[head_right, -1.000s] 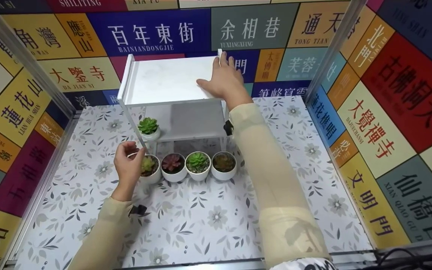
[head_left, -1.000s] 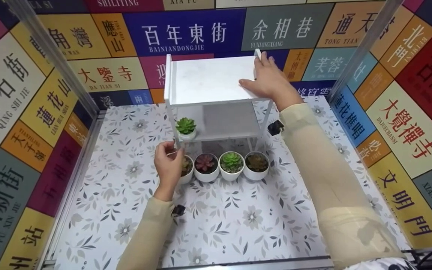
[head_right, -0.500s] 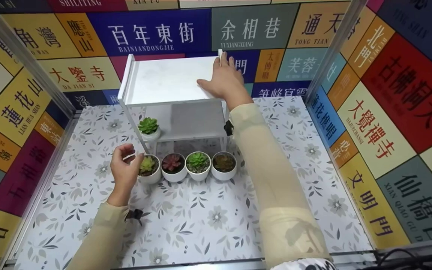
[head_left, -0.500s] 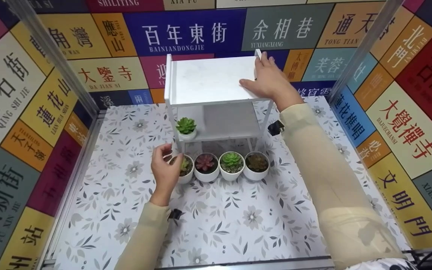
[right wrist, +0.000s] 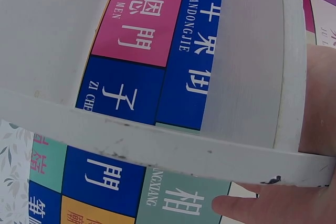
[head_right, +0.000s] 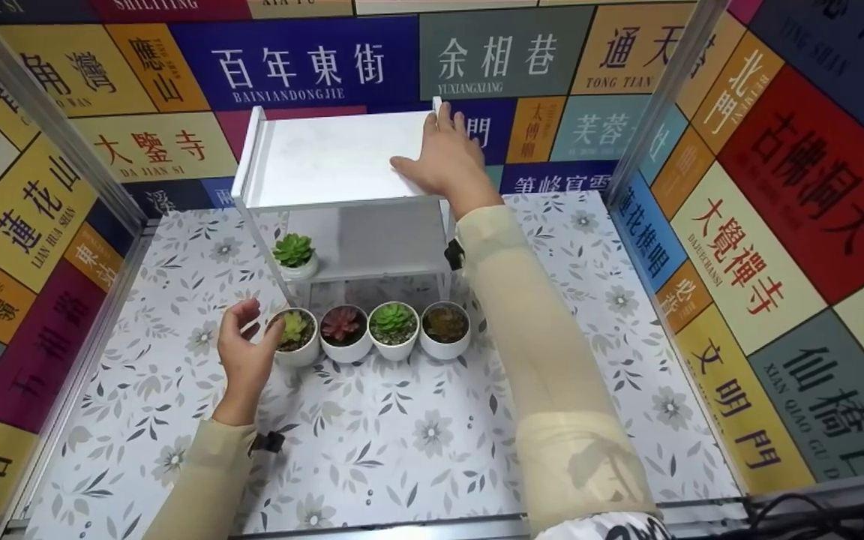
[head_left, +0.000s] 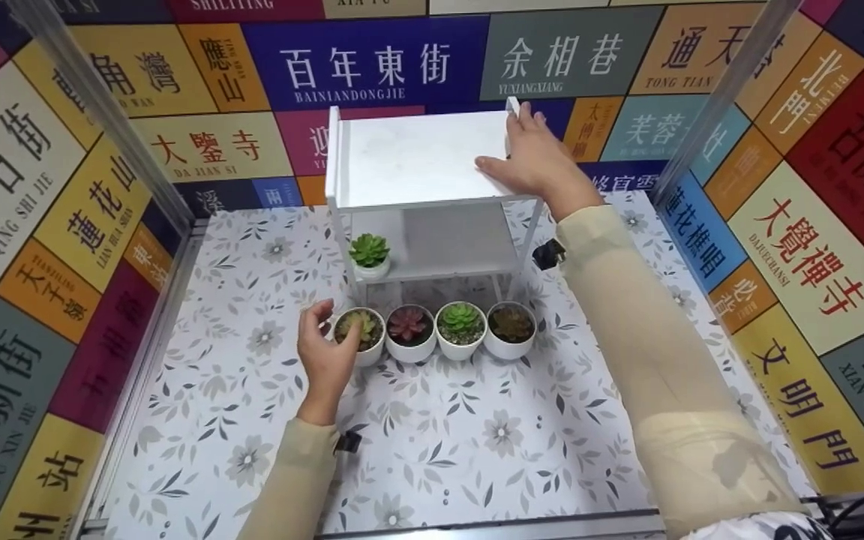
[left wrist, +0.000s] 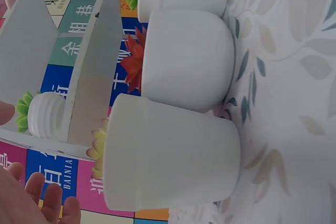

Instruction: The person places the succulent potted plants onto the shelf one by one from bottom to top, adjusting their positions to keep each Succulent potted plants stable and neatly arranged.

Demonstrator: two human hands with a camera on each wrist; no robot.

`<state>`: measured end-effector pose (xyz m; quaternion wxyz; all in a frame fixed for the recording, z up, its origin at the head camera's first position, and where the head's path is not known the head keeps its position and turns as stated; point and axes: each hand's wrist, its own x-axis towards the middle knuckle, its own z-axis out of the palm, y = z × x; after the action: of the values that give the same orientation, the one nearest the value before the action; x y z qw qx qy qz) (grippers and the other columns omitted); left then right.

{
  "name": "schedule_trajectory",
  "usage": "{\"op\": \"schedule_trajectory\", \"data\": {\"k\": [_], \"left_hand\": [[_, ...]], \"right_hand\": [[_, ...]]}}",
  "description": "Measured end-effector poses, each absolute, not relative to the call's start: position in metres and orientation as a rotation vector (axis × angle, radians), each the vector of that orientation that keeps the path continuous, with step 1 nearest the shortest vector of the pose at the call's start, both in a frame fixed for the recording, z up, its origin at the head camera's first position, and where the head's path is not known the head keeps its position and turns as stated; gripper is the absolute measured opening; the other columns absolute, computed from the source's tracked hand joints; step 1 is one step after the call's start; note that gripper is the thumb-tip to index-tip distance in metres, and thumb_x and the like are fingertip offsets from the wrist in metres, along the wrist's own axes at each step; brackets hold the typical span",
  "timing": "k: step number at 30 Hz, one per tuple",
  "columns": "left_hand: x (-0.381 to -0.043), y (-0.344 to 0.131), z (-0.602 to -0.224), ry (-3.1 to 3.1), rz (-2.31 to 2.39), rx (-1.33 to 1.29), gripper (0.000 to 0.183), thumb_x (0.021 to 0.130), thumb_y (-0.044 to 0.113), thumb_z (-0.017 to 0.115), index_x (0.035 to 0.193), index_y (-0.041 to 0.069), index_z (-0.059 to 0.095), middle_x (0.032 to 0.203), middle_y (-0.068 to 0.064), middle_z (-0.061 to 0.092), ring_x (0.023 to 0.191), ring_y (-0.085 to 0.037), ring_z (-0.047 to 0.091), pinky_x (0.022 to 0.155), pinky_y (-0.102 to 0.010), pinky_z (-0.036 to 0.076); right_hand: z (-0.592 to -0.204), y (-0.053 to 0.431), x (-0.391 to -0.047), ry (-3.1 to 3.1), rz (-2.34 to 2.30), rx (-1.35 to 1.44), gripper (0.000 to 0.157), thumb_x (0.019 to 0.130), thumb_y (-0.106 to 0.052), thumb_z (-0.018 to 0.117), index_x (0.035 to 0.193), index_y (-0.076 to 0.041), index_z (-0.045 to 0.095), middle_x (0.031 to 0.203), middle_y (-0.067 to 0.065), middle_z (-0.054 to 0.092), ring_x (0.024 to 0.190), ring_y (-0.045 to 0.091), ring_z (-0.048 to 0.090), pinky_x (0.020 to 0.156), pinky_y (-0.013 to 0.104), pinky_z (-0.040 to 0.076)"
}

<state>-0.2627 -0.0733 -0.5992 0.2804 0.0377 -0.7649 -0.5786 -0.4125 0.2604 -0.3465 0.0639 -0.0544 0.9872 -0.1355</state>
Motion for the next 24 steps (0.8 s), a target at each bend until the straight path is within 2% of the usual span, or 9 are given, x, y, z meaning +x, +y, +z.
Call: {"op": "schedule_trajectory", "data": {"k": [11, 18, 24], "left_hand": [[-0.257, -0.075, -0.617, -2.078, -1.576, 0.152, 0.061, 0.077, 0.006, 0.089, 0.131, -0.003, 0.063, 0.128, -0.022, 0.063, 0.126, -0.042, 0.059, 0.106, -0.058, 0.051], [-0.256, -0.074, -0.624, -2.080, -1.672, 0.216, 0.065, 0.077, 0.009, 0.089, 0.135, -0.002, 0.062, 0.134, -0.024, 0.061, 0.130, -0.040, 0.057, 0.110, -0.054, 0.051], [-0.256, -0.072, -0.632, -2.081, -1.698, 0.248, 0.070, 0.077, 0.009, 0.089, 0.138, -0.005, 0.059, 0.137, -0.027, 0.059, 0.132, -0.043, 0.055, 0.112, -0.057, 0.049]], "right_hand": [[-0.345, 0.257, -0.412, 2.992, -0.407, -0.158, 0.108, 0.100, -0.073, 0.043, 0.170, -0.006, -0.005, 0.176, 0.015, -0.020, 0.165, 0.039, -0.011, 0.135, 0.058, 0.002], [-0.345, 0.256, -0.411, 2.987, -0.404, -0.146, 0.107, 0.100, -0.073, 0.044, 0.170, -0.007, -0.006, 0.176, 0.013, -0.021, 0.165, 0.038, -0.013, 0.134, 0.057, 0.001], [-0.345, 0.256, -0.412, 2.984, -0.416, -0.137, 0.107, 0.100, -0.073, 0.044, 0.170, -0.009, -0.006, 0.175, 0.012, -0.022, 0.165, 0.038, -0.014, 0.135, 0.056, -0.001]]}}
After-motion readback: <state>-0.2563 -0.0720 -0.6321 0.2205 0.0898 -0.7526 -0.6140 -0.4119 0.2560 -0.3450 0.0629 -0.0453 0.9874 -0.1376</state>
